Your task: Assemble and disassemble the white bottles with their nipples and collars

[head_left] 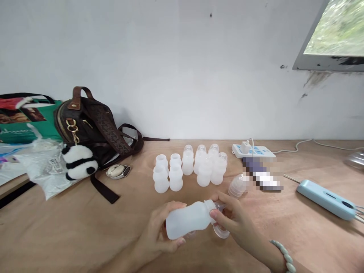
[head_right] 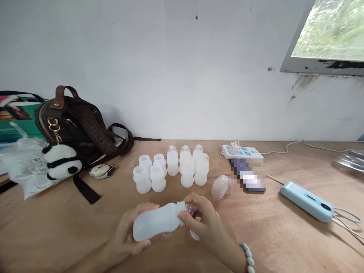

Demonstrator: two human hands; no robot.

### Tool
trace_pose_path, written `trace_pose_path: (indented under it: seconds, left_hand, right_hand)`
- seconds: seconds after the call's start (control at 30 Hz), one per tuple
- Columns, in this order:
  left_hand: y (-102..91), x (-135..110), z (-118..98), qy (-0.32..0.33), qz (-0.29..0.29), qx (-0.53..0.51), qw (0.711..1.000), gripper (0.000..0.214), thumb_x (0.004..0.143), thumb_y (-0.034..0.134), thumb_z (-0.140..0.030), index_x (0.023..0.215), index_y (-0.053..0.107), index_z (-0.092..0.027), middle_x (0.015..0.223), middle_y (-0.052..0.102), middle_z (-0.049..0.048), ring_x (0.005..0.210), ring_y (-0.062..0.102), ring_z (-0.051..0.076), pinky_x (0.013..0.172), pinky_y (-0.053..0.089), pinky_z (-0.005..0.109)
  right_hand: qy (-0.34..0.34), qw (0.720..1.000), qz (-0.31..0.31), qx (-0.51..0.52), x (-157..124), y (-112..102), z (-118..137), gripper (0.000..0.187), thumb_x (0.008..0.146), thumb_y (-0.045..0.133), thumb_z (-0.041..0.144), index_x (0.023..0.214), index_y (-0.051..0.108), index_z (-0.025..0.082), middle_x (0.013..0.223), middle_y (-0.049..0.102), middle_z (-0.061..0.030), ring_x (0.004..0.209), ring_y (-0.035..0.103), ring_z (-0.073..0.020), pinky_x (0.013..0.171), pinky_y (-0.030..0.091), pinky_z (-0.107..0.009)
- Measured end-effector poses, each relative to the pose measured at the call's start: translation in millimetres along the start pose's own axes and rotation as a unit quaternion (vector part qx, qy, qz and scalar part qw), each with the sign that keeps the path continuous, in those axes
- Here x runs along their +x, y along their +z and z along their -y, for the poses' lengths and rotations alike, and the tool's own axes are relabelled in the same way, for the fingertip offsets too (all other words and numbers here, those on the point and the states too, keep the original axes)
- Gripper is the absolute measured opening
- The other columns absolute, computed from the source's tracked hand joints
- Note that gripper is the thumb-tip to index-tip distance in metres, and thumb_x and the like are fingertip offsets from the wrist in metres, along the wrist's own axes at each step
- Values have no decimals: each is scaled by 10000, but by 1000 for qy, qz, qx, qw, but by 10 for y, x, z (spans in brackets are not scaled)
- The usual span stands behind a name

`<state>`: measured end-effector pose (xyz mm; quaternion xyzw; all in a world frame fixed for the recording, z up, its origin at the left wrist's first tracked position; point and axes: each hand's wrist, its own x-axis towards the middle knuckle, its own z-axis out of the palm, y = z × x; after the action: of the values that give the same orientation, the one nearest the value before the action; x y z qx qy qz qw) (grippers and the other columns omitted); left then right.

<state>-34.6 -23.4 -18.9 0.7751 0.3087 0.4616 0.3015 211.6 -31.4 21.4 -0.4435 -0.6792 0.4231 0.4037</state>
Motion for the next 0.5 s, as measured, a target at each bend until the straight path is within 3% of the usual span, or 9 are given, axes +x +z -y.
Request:
trace_pose_path:
  seconds: [0.07,0.13,0.23,0.3,0.37,0.43,0.5]
  left_hand:
    - [-15,22,-41,-47,-13,-54,997,486,820,633,-610,1090,652,-206,851,683,51,635,605,175,542,461,238]
    - [-21,38,-80,-107,-36,-108,988,523,843,563,-675,995,643,-181,748,633,27,583,552,155,510,417,227]
    - [-17,55,-122,-144,-61,-137,978,571,816,573,-721,949,619,-168,725,602,20,594,540,156,519,409,230]
    - [-11,65,-140,-141,-69,-137,978,560,811,597,-707,972,611,-170,751,604,23,605,543,155,527,410,231]
    - [-5,71,-152,-131,-57,-134,981,539,822,598,-688,994,608,-177,750,603,22,596,539,153,520,402,230]
    - [-2,72,-160,-109,-29,-117,987,505,836,595,-664,998,614,-186,716,595,13,568,523,146,505,383,227]
    - [-1,68,-160,-74,-10,-86,993,470,841,598,-637,998,622,-194,714,606,16,553,516,143,494,365,226]
  right_hand:
    - [-71,995,6,-75,-15,-27,2,245,922,635,449,978,603,212,829,644,-24,715,615,-173,600,504,-275]
    - [-188,972,22,-139,-12,-58,14,207,956,615,335,1145,575,261,1017,675,-51,910,651,-209,756,548,-330]
    - [-308,934,19,-180,-8,-93,9,439,986,567,253,1384,402,344,1385,558,-87,1272,536,-257,1000,499,-446]
    - [-283,942,-6,-181,-28,-100,-17,663,939,644,382,1487,275,335,1492,458,-125,1318,502,-290,1020,499,-467]
    - [-209,964,-18,-163,-61,-95,-46,787,906,650,504,1535,223,301,1436,507,-143,1212,582,-290,945,546,-433]
    - [-134,981,-13,-139,-87,-83,-55,620,969,538,513,1506,325,289,1264,624,-110,1061,648,-255,852,572,-387]
    - [-81,988,7,-133,-90,-69,-34,399,1019,441,473,1355,531,276,1060,685,-67,937,667,-227,771,570,-354]
